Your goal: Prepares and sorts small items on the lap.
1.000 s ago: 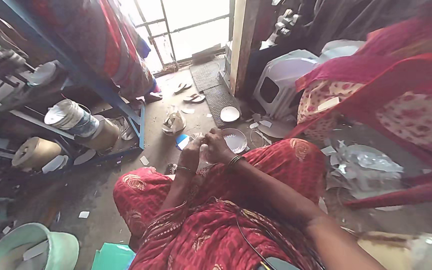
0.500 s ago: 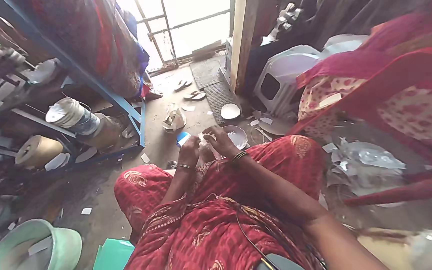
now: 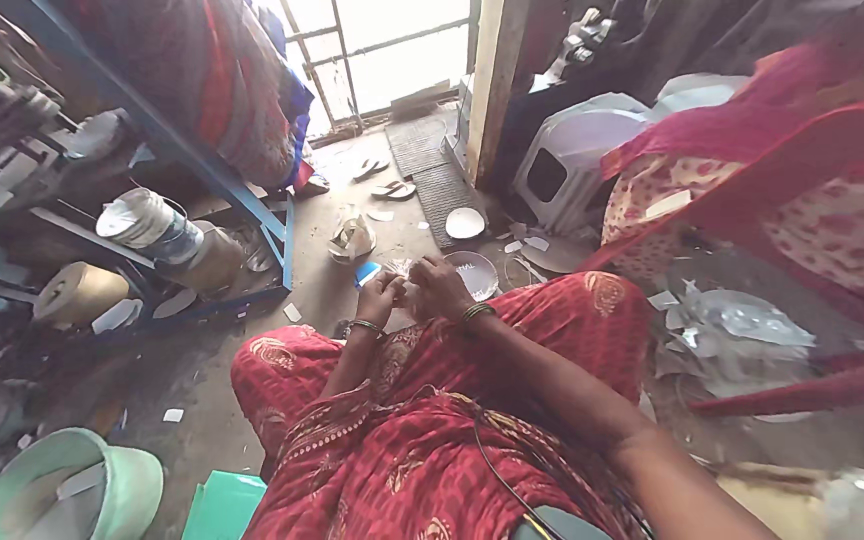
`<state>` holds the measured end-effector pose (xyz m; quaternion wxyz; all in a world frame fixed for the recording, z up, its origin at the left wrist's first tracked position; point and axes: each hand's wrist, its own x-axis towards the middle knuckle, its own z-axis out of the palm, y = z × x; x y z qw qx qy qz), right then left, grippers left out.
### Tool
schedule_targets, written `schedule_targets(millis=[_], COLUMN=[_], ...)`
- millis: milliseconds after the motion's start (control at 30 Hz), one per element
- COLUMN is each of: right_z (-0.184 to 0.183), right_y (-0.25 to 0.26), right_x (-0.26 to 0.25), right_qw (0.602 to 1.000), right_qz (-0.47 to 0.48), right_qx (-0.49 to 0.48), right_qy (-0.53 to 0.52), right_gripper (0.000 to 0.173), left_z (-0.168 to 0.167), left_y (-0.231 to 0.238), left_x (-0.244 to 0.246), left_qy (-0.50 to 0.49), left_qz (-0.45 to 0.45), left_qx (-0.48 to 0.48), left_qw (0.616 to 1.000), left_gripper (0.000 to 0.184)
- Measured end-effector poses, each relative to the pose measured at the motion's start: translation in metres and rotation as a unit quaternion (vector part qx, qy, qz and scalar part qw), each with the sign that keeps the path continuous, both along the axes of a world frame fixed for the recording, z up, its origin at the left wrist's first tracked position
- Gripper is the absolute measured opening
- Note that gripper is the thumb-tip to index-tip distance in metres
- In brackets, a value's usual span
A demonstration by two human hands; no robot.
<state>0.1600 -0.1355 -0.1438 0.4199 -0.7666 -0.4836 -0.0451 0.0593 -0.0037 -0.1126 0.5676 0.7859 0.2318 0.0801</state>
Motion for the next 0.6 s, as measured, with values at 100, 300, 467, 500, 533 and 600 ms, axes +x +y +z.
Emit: schedule_targets(millis=[100, 300, 467, 500, 533, 600], right_z=[0.0, -0.003, 0.012, 0.012, 0.011, 0.012], right_y=[0.001, 0.001, -0.004, -0.005, -0.006, -0.007], right_x=[-0.003, -0.005, -0.005, -0.004, -0.003, -0.004], right_qw=[0.998, 0.998, 0.999, 0.997, 0.996, 0.995], right_qz=[-0.036, -0.041, 0.037, 0.053, 0.064, 0.073], right_qx=[-0.003, -0.008, 0.039, 0.041, 0.045, 0.044], right_qy=[-0.057, -0.056, 0.006, 0.03, 0.041, 0.047], right_gripper=[0.011, 0.011, 0.016, 0.02, 0.022, 0.021], left_z=[0.007, 0.003, -0.01, -0.012, -0.013, -0.013], left_y=[0.004, 0.017, 0.018, 0.018, 0.018, 0.019], left_x=[-0.003, -0.004, -0.012, -0.013, -0.014, -0.014], left_qy=[0.021, 0.017, -0.061, -0.063, -0.059, -0.052], left_qz=[-0.076, -0.172, -0.096, -0.08, -0.071, -0.064], left_qx=[0.181, 0.128, -0.163, -0.186, -0.196, -0.203], left_qw=[0.98, 0.977, 0.98, 0.977, 0.976, 0.976], left_gripper=[0.027, 0.028, 0.018, 0.017, 0.016, 0.015])
